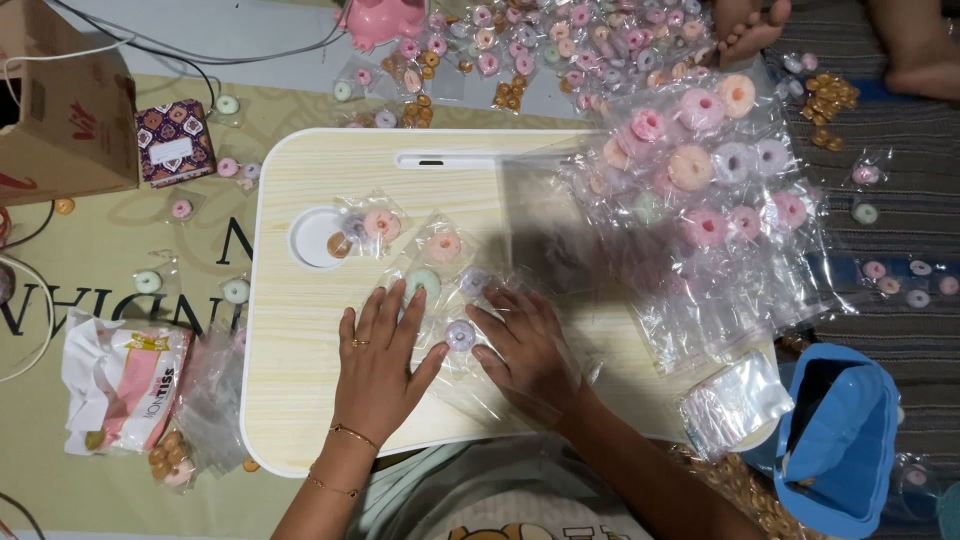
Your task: Packaging small colorful plastic items into clear bags on a low table.
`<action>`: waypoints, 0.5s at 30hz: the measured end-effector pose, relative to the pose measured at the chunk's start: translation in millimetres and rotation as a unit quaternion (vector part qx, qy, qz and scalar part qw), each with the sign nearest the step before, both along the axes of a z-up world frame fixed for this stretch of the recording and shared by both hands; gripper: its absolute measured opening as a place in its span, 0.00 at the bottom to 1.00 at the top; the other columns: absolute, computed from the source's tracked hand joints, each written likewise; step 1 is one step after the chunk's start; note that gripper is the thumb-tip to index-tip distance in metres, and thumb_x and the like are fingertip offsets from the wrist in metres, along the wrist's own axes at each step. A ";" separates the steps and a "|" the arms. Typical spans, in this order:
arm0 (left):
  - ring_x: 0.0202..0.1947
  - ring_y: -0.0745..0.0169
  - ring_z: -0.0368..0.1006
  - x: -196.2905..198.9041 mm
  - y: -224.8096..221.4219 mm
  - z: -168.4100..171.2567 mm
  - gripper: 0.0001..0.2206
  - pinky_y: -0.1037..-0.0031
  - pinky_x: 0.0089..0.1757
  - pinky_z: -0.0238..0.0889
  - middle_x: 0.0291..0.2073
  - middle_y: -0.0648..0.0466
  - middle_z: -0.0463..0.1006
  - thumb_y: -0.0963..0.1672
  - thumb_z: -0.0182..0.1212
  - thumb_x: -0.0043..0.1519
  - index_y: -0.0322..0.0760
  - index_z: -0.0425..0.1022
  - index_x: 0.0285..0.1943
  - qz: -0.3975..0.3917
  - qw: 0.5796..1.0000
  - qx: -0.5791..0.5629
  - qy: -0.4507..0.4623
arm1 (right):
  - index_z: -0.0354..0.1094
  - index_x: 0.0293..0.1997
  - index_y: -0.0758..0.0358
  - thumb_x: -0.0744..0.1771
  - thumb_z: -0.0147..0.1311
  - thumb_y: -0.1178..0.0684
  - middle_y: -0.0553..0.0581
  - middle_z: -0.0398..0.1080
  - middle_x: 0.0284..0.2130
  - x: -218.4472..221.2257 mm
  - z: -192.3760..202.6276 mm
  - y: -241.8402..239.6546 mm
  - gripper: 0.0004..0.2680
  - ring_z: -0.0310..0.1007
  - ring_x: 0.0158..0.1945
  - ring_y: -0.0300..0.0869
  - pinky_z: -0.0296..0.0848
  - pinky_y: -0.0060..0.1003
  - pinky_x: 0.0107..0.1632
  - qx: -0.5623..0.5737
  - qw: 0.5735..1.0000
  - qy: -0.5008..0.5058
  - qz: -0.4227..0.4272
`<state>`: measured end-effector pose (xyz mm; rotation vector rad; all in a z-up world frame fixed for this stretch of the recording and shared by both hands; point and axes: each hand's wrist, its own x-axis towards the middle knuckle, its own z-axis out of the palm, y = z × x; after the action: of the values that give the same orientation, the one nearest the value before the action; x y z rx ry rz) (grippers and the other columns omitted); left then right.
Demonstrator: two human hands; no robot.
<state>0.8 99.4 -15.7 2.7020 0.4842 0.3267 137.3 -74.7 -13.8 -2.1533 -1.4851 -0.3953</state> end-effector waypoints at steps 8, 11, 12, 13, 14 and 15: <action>0.75 0.44 0.46 -7.1 -8.3 14.3 0.32 0.43 0.67 0.31 0.74 0.48 0.56 0.57 0.55 0.65 0.49 0.57 0.78 -0.001 1.000 -0.021 0.003 | 0.65 0.68 0.48 0.71 0.44 0.40 0.58 0.68 0.59 -6.2 4.5 -5.3 0.17 0.65 0.66 0.52 0.60 0.58 0.66 -0.003 1.000 0.011 -0.006; 0.76 0.35 0.43 -7.9 -13.9 42.9 0.37 0.42 0.66 0.30 0.77 0.41 0.49 0.55 0.60 0.59 0.42 0.57 0.77 -0.008 0.999 0.009 -0.047 | 0.68 0.61 0.64 0.66 0.57 0.52 0.64 0.65 0.63 4.2 13.8 -3.0 0.17 0.63 0.64 0.54 0.54 0.54 0.68 0.014 0.996 0.077 0.033; 0.75 0.36 0.43 -10.3 -18.7 46.5 0.37 0.43 0.66 0.31 0.77 0.41 0.50 0.55 0.60 0.59 0.42 0.57 0.77 -0.022 0.998 0.005 -0.063 | 0.69 0.62 0.63 0.68 0.52 0.46 0.65 0.66 0.63 14.4 -4.1 -0.2 0.17 0.65 0.64 0.55 0.56 0.55 0.68 0.027 0.998 0.046 0.038; 0.75 0.36 0.44 -30.0 -40.5 49.5 0.36 0.43 0.66 0.31 0.76 0.41 0.51 0.55 0.60 0.60 0.42 0.57 0.77 -0.032 0.998 -0.011 -0.057 | 0.70 0.62 0.62 0.70 0.47 0.40 0.66 0.66 0.64 6.5 -26.0 -8.4 0.19 0.67 0.64 0.56 0.57 0.56 0.67 0.027 0.998 0.036 0.045; 0.75 0.37 0.45 -49.5 -56.0 46.5 0.36 0.44 0.66 0.32 0.76 0.41 0.51 0.55 0.60 0.60 0.42 0.57 0.76 -0.042 0.997 -0.027 -0.051 | 0.70 0.62 0.62 0.70 0.47 0.40 0.66 0.66 0.64 -3.0 -1.6 -12.8 0.19 0.67 0.64 0.56 0.57 0.56 0.67 0.025 0.998 0.038 0.045; 0.74 0.37 0.45 -61.0 -66.8 45.1 0.35 0.44 0.65 0.33 0.75 0.41 0.52 0.54 0.60 0.60 0.42 0.58 0.76 -0.052 0.996 -0.038 -0.054 | 0.67 0.62 0.72 0.69 0.50 0.49 0.73 0.65 0.63 -3.9 24.7 -11.4 0.17 0.66 0.66 0.62 0.55 0.61 0.68 0.021 0.995 0.073 0.067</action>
<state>-60.2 32.6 29.4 2.6081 0.3169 0.4143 133.4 -86.1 10.9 -1.9917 -1.5139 -0.2150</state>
